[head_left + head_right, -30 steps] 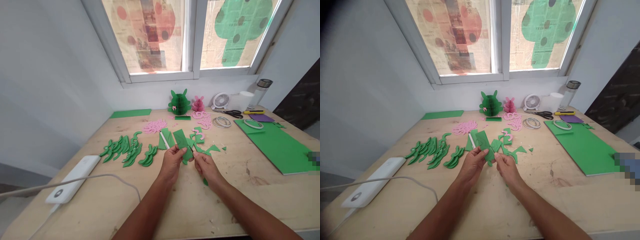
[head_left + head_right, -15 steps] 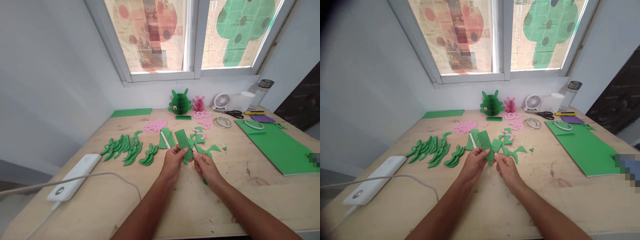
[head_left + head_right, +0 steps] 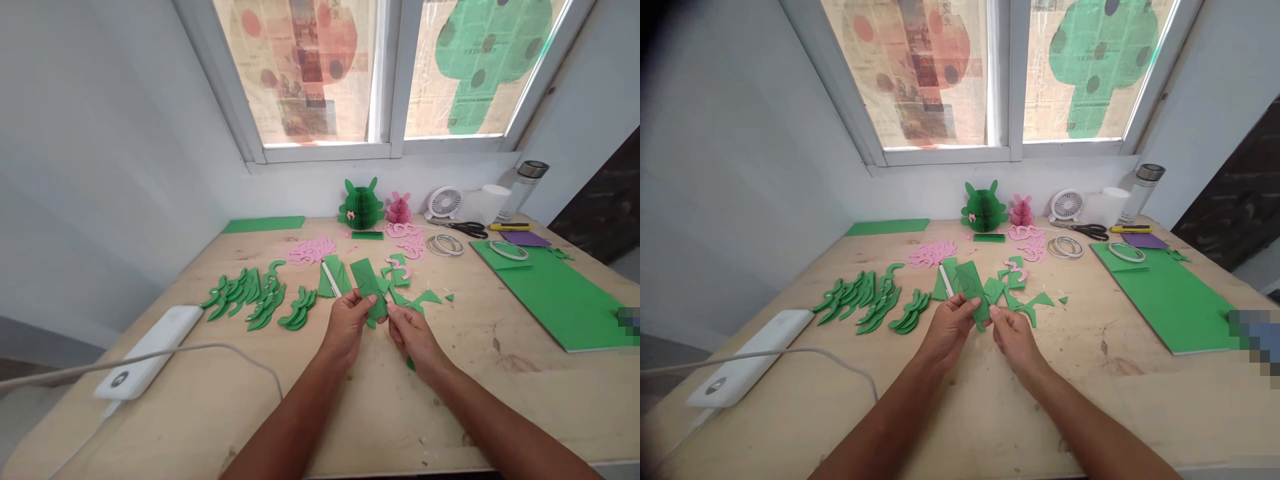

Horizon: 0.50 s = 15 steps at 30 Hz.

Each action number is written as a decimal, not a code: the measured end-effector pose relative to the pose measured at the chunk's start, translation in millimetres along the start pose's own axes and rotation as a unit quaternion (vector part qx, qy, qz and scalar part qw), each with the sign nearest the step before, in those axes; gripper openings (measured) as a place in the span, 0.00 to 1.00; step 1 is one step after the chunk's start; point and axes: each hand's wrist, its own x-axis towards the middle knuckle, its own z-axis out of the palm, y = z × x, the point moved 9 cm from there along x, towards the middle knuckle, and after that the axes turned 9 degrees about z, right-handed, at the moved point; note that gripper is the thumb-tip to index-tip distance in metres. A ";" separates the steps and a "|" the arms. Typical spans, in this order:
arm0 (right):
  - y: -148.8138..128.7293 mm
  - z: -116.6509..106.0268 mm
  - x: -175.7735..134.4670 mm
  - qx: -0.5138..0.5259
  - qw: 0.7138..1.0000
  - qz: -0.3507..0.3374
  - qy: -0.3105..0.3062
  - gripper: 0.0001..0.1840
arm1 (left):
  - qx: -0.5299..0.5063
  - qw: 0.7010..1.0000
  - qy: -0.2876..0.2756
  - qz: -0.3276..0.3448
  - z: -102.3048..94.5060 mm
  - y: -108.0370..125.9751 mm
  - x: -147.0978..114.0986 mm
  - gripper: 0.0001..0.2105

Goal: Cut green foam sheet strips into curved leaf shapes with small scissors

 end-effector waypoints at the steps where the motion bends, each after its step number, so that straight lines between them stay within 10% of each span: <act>1: -0.1 0.5 -0.1 0.000 1.000 0.001 -0.002 0.24 | 0.001 1.000 0.001 0.000 -0.2 0.0 0.1 0.10; 15: 0.5 -3.3 1.3 -0.025 0.999 -0.016 0.014 0.26 | -0.005 1.000 -0.008 -0.005 3.0 -0.3 -1.1 0.09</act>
